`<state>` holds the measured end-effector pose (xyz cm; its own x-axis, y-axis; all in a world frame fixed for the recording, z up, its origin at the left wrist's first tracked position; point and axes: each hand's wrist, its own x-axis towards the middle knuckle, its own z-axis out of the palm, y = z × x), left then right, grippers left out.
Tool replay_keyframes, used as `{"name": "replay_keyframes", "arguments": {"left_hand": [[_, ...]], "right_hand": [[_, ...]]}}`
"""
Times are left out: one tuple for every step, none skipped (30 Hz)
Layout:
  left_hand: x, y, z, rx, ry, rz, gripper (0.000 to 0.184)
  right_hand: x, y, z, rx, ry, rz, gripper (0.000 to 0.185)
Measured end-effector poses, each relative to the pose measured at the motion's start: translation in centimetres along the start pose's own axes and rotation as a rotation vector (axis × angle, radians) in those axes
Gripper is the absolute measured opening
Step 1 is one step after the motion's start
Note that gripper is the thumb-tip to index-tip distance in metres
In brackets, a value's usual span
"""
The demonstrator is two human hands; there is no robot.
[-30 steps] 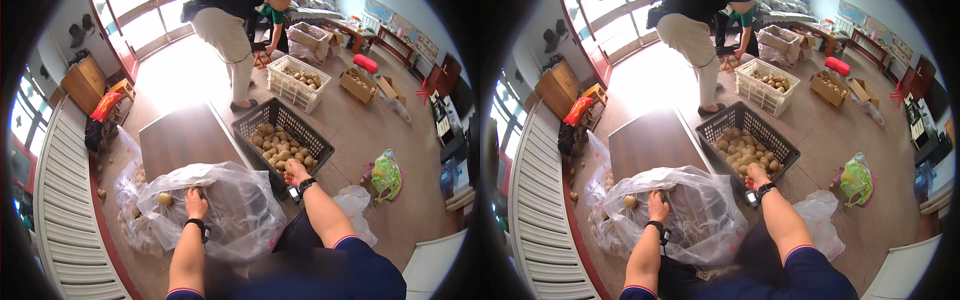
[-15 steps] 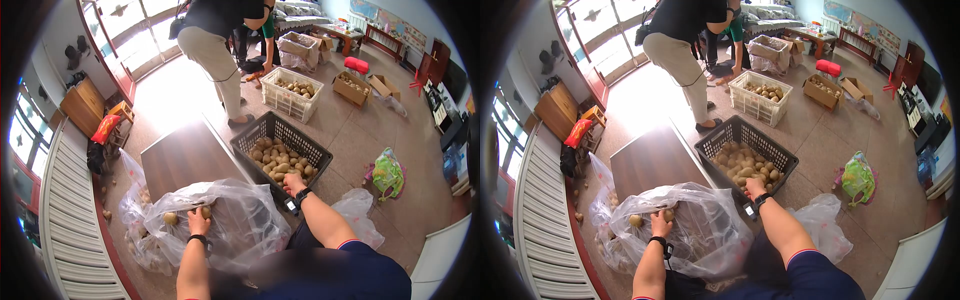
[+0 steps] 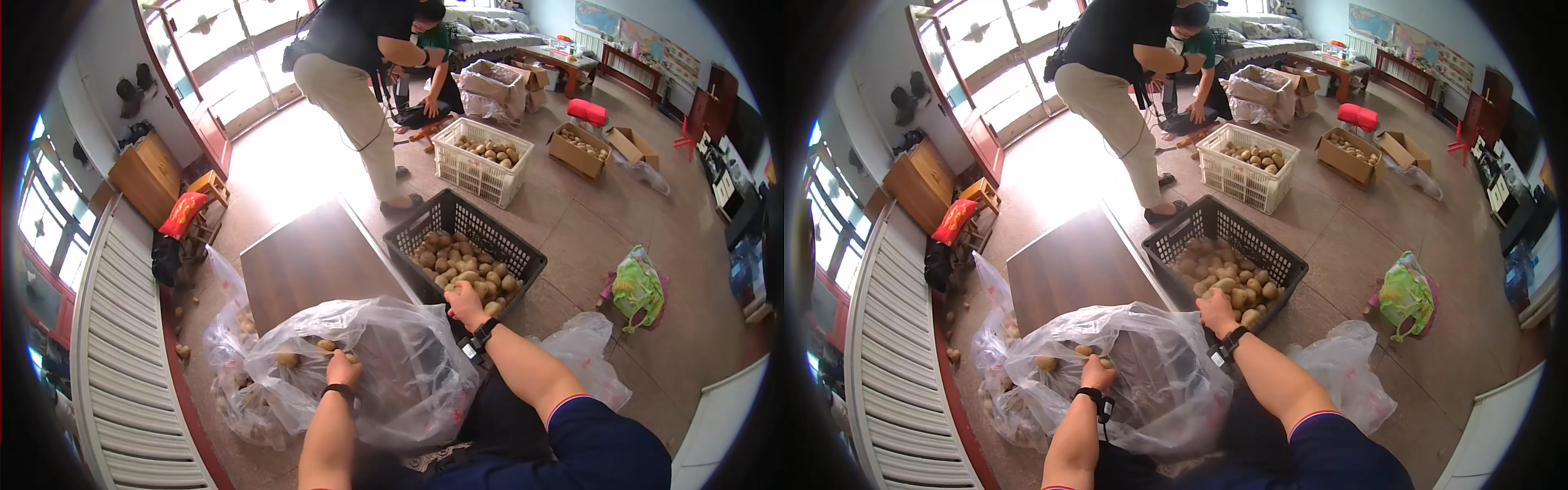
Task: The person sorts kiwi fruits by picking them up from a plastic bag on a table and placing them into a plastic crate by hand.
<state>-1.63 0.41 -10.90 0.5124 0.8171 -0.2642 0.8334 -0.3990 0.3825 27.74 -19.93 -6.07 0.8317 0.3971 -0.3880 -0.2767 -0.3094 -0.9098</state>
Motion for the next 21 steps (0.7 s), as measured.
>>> {"name": "replay_keyframes", "arguments": {"left_hand": [[0.2,0.2,-0.1,-0.066,0.017,0.004,0.046],[0.2,0.5,0.0,-0.065,0.013,0.006,0.046],[0.1,1.0,-0.1,-0.171,0.047,0.027,0.048],[0.0,1.6,-0.2,-0.278,0.08,0.046,0.051],[-0.3,2.3,-0.3,-0.304,0.076,0.07,0.051],[-0.2,2.6,0.2,-0.303,0.074,0.069,0.051],[0.1,3.0,0.8,-0.474,0.02,0.056,0.05],[0.2,3.4,1.4,-0.645,-0.034,0.042,0.049],[-1.5,5.5,-0.3,-0.791,-0.158,0.011,0.045],[-2.4,6.6,-0.9,-0.79,-0.159,0.008,0.045],[-3.1,7.3,-1.2,-0.933,-0.245,-0.002,0.044],[-3.7,7.9,-1.5,-1.076,-0.331,-0.014,0.044],[-4.3,8.5,-2.0,-1.132,-0.402,-0.024,0.038],[-4.5,8.5,-1.8,-1.132,-0.403,-0.03,0.038],[-4.7,8.6,-1.8,-1.22,-0.465,-0.017,0.035],[-4.8,8.8,-2.0,-1.308,-0.527,-0.001,0.033],[-5.0,8.9,-2.1,-1.31,-0.526,-0.001,0.033],[-5.7,9.5,-3.0,-1.355,-0.59,0.011,0.032],[-6.0,9.8,-3.5,-1.4,-0.653,0.023,0.031],[-5.8,9.9,-3.5,-1.404,-0.651,0.018,0.031],[-5.7,9.8,-3.4,-1.382,-0.653,0.015,0.031]], "right_hand": [[0.1,0.7,0.3,-0.078,0.003,-0.179,0.053],[0.3,1.3,0.6,-0.158,0.005,-0.356,0.052],[-1.4,0.0,0.7,-0.231,-0.008,-0.403,0.051],[-2.8,-0.6,1.1,-0.232,-0.006,-0.394,0.051],[-3.9,-1.0,1.4,-0.242,-0.078,-0.49,0.05],[-4.8,-1.6,1.8,-0.25,-0.151,-0.59,0.049],[-6.2,-2.5,2.1,-0.25,-0.152,-0.59,0.049],[-7.8,-3.2,2.3,-0.367,-0.285,-0.614,0.049],[-8.7,-3.4,2.7,-0.484,-0.418,-0.635,0.048],[-9.2,-2.9,3.4,-0.483,-0.42,-0.633,0.048],[-9.8,-2.1,4.1,-0.517,-0.48,-0.757,0.051],[-10.4,-1.7,4.5,-0.55,-0.541,-0.882,0.053],[-11.0,-1.3,4.8,-0.549,-0.545,-0.876,0.053],[-11.5,-0.9,5.1,-0.611,-0.557,-0.889,0.056],[-11.9,-0.7,5.2,-0.675,-0.568,-0.905,0.058],[-11.8,-0.2,5.3,-0.675,-0.569,-0.906,0.058],[-11.3,0.4,5.6,-0.689,-0.556,-0.869,0.061],[-11.0,0.8,5.7,-0.704,-0.546,-0.829,0.064],[-10.7,1.1,5.8,-0.706,-0.55,-0.827,0.064],[-10.2,1.3,5.9,-0.678,-0.519,-0.822,0.061],[-9.8,1.4,6.0,-0.648,-0.492,-0.814,0.057]]}}
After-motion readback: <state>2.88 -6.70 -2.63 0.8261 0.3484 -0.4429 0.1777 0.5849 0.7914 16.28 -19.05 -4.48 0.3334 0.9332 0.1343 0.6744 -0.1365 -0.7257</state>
